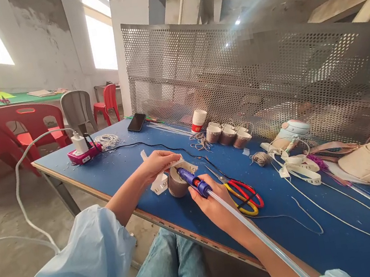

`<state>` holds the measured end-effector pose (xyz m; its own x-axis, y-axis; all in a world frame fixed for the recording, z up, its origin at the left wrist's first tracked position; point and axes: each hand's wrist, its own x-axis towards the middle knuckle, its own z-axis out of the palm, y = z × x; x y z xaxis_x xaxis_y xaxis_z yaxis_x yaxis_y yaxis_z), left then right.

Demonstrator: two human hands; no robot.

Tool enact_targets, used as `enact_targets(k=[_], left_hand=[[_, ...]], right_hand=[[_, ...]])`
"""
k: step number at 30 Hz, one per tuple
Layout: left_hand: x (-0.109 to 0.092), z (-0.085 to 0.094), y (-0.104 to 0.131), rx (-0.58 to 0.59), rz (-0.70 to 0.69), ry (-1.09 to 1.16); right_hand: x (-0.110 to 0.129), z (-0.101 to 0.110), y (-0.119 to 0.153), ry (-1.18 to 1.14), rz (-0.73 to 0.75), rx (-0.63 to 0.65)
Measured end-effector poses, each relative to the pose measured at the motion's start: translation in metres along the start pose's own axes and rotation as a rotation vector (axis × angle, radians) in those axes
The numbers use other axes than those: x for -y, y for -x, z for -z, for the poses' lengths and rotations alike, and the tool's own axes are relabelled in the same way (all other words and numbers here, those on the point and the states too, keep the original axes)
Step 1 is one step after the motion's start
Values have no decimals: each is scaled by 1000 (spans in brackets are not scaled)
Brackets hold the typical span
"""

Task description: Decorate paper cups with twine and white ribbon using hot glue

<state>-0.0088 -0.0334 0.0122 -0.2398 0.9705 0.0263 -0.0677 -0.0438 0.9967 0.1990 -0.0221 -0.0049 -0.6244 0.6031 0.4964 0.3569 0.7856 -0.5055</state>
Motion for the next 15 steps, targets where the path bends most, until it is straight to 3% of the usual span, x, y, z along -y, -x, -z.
enact_targets(k=[10,15], left_hand=[[3,-1,-1,25,41,130],[2,-2,3,26,53,165]], right_hand=[[-5,-4,3,40,17,8],[-10,-10,4,162,35,-58]])
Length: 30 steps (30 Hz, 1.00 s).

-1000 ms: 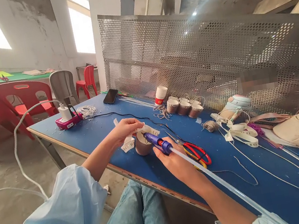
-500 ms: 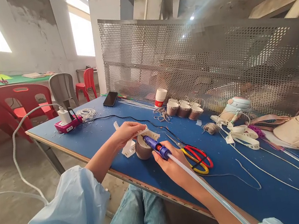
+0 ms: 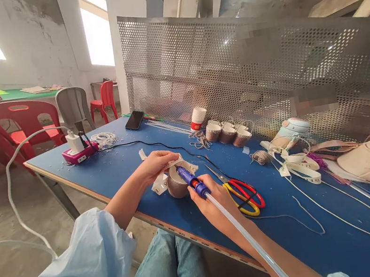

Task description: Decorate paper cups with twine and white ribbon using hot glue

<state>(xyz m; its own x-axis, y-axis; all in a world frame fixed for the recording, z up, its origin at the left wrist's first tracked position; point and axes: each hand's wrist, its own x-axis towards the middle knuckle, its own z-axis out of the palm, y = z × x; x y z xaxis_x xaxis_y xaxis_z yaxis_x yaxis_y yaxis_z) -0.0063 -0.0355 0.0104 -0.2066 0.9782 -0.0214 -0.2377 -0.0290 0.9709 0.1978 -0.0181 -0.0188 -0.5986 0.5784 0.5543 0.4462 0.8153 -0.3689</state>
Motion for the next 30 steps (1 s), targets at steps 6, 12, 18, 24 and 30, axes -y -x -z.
enact_targets(k=[6,12,18,24,30], left_hand=[[-1,0,2,2,4,27],[-1,-1,2,-14,3,37],[-2,-2,3,-16,7,48],[-2,-2,3,-15,4,48],[0,-1,2,-13,-2,34]], right_hand=[[-2,-4,2,80,17,-19],[4,4,-3,32,-42,63],[11,13,-8,-75,-122,101],[8,10,-7,-2,-107,76],[7,5,-4,169,-7,58]])
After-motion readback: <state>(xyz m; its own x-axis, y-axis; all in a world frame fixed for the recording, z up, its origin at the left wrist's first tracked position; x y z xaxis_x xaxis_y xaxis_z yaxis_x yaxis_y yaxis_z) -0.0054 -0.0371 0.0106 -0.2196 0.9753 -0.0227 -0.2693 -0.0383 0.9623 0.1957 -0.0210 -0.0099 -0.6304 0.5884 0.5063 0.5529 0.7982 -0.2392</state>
